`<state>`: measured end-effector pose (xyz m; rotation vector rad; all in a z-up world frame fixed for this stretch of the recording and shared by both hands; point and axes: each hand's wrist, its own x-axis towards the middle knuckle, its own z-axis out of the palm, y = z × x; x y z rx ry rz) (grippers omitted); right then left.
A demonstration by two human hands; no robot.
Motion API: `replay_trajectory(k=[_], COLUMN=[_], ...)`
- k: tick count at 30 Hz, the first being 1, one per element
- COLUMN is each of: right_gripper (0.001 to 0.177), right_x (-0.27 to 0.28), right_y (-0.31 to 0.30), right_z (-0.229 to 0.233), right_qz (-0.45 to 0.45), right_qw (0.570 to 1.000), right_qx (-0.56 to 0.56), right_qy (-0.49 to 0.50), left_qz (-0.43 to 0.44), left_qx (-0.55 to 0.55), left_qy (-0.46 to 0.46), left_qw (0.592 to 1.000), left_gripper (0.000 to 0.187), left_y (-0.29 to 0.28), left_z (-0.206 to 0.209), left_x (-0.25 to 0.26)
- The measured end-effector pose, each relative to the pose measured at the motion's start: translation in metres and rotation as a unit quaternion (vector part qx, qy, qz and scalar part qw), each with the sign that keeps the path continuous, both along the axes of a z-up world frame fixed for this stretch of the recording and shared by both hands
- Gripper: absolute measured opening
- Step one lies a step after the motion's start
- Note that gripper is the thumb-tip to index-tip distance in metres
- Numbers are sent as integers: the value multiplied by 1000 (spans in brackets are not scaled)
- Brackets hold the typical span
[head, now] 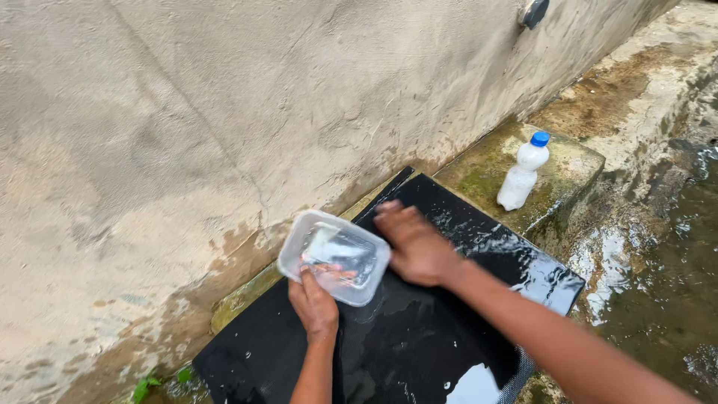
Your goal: The person cleans a mat by pouring water over it with a plastic container, rubbing the surface by hand, and flipping it over to wash both sides.
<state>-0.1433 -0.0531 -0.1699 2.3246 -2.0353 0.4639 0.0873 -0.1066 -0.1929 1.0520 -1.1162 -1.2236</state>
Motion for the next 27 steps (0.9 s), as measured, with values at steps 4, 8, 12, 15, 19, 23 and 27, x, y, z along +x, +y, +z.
replay_trajectory(k=[4,8,12,15,19,23,27], right_gripper=[83,81,89,94,96,102,94], right_x=[59,46,24,-4,-41,-38,39], right_y=[-52,-56,-36,10,89,121,85], right_z=[11,6,8,5,8,19,1], right_qz=[79,64,-130,-251,-388,-522,-360], right_qw=[985,992,980,957,908,832,932], right_qx=[142,110,145,143,156,180,5], right_qy=[52,11,27,-6,-28,-56,-50], left_qz=[36,50,25,11,18,68,63], left_qx=[48,-104,-15,-3,-32,-131,-134], left_qy=[90,-21,-1,0,-58,-184,-185], left_qw=[994,993,1000,1000,998,972,971], left_gripper=[42,43,44,43,46,38,38], left_y=[-1,2,10,13,16,16,19], left_z=[-2,3,24,31,30,18,13], left_x=[3,0,-3,-3,-2,-4,-9])
